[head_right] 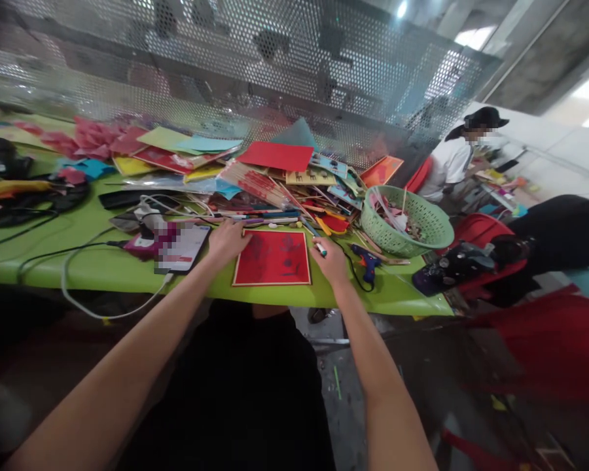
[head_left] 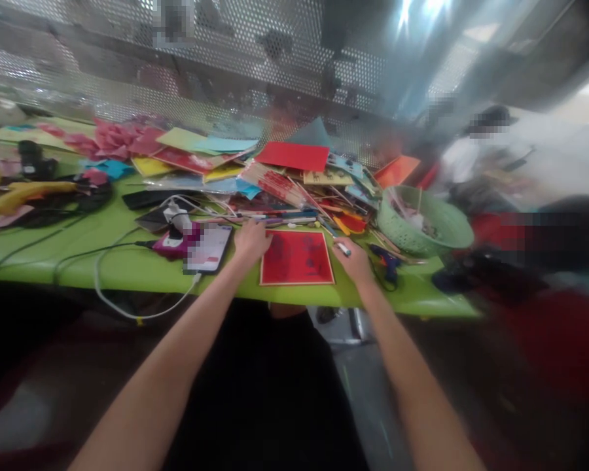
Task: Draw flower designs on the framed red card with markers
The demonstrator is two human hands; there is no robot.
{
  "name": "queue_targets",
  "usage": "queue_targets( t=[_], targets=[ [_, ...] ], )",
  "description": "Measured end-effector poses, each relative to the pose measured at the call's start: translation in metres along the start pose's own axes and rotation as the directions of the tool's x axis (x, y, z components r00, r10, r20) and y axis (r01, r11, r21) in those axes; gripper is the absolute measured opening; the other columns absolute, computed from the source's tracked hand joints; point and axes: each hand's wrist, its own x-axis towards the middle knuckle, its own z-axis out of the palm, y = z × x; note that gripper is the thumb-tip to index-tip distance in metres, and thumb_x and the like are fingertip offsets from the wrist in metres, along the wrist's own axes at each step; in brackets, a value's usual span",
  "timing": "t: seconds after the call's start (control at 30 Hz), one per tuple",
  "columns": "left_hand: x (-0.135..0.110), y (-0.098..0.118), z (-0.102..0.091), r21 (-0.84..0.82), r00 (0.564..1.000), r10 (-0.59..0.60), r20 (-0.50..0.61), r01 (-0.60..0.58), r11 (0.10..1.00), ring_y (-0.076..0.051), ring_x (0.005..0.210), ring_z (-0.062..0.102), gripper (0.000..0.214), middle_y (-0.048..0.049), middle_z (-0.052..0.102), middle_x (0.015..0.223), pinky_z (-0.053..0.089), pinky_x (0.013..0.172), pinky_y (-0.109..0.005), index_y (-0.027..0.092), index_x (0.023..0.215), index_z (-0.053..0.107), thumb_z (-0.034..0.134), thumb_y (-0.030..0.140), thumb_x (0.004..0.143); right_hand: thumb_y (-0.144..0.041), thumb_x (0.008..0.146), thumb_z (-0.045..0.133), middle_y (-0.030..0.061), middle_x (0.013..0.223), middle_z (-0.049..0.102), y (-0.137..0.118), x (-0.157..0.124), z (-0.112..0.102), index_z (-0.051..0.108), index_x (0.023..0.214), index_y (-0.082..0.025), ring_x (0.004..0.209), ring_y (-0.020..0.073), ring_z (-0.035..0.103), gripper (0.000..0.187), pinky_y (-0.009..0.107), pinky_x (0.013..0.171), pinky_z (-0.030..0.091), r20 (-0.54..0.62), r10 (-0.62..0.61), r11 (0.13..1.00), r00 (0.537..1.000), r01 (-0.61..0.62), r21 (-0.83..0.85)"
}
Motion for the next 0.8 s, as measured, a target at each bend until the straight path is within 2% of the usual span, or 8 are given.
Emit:
queue_targets(
  t=[0.13,0.37,0.63,0.8],
  targets=[
    [0.010,0.001,0.002,0.005,0.999,-0.037,-0.009,0.037,0.999,-0.026,0.117,0.068,0.041,-0.0110,0.066,0.136,0.061,0.099,-0.048,0.018,0.134,0.063,0.068,0.042,0.101,-0.043,0.093,0.062,0.0092,0.114,0.083,0.000,-0.001,-0.001,0.077,0.113,-0.025,0.104,0.0312,0.077,0.031,0.043,0.095,0.058,-0.003,-0.006,1.000,1.000,0.006,-0.016],
    [0.001,-0.002,0.002,-0.026,0.998,-0.047,-0.042,0.046,0.999,-0.025,0.117,0.068,0.041,-0.0109,0.066,0.135,0.061,0.098,-0.048,0.019,0.134,0.063,0.068,0.042,0.101,-0.043,0.096,0.059,0.0108,0.121,0.082,-0.001,0.000,-0.001,0.076,0.116,-0.023,0.110,0.0313,0.076,0.033,0.044,0.099,0.057,0.009,-0.023,0.999,1.000,0.023,-0.034],
    [0.000,-0.002,-0.001,-0.050,0.994,-0.088,-0.067,0.084,0.995,-0.026,0.117,0.068,0.041,-0.0108,0.066,0.135,0.061,0.098,-0.048,0.019,0.134,0.063,0.068,0.042,0.101,-0.037,0.098,0.058,0.0121,0.124,0.081,-0.007,0.002,0.005,0.075,0.119,-0.023,0.115,0.0305,0.074,0.030,0.046,0.105,0.055,0.058,-0.121,0.985,0.991,0.127,-0.118],
    [-0.001,0.000,-0.004,-0.038,0.992,-0.115,-0.053,0.114,0.993,-0.025,0.116,0.068,0.041,-0.0110,0.066,0.134,0.061,0.098,-0.048,0.018,0.134,0.063,0.068,0.042,0.101,-0.034,0.097,0.060,0.0118,0.122,0.081,-0.003,0.019,0.005,0.074,0.121,-0.023,0.111,0.0303,0.076,0.030,0.044,0.102,0.057,0.085,-0.138,0.971,0.987,0.151,-0.185]
  ],
)
